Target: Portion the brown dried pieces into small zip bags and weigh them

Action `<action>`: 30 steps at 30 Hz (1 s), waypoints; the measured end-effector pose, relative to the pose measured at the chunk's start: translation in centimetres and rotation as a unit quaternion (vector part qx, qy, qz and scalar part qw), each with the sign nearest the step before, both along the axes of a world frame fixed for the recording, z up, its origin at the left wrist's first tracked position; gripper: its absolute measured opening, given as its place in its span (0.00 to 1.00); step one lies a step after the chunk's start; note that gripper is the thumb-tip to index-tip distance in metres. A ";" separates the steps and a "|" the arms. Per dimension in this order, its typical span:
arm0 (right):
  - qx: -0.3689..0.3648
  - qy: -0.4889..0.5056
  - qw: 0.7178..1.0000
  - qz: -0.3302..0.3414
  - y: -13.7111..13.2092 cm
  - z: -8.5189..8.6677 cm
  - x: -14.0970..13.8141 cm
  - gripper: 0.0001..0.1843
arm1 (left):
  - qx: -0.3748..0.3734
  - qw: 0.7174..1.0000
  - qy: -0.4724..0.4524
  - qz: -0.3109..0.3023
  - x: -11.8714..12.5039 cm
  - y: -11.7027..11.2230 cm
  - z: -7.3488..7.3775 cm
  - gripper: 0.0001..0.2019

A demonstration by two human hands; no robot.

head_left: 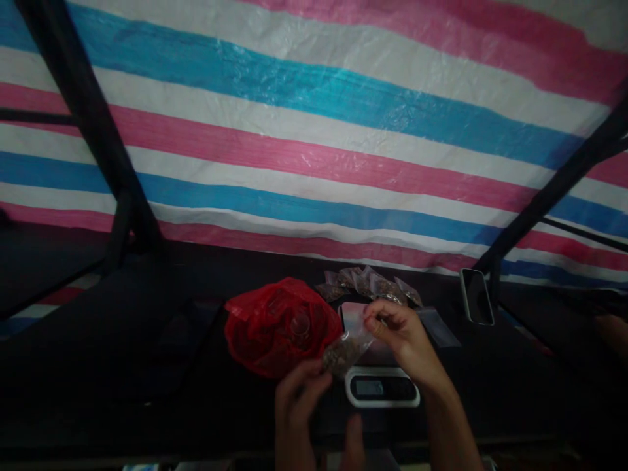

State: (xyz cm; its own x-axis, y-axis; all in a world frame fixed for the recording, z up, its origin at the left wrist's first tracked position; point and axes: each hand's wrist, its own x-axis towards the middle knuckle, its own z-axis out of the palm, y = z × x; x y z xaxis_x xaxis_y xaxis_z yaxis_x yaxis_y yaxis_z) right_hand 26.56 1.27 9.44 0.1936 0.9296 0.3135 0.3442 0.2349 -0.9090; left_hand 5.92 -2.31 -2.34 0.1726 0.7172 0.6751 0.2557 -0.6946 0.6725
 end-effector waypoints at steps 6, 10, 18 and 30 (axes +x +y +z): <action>-0.071 0.018 0.986 0.151 0.8 0.8 -5.4 0.07 | -0.100 0.985 -0.077 0.117 0.2 3.7 4.0 0.22; -0.071 0.027 0.984 0.161 1.2 1.3 -7.0 0.04 | -0.136 0.977 -0.103 0.126 -0.6 4.6 4.8 0.13; 0.010 0.044 0.999 0.025 1.1 1.7 -4.7 0.06 | -0.213 0.968 -0.135 0.005 -1.9 4.9 4.5 0.18; 0.039 -0.151 0.910 -0.384 1.4 -0.8 4.8 0.25 | -0.210 0.929 -0.030 0.303 -5.7 7.9 3.0 0.37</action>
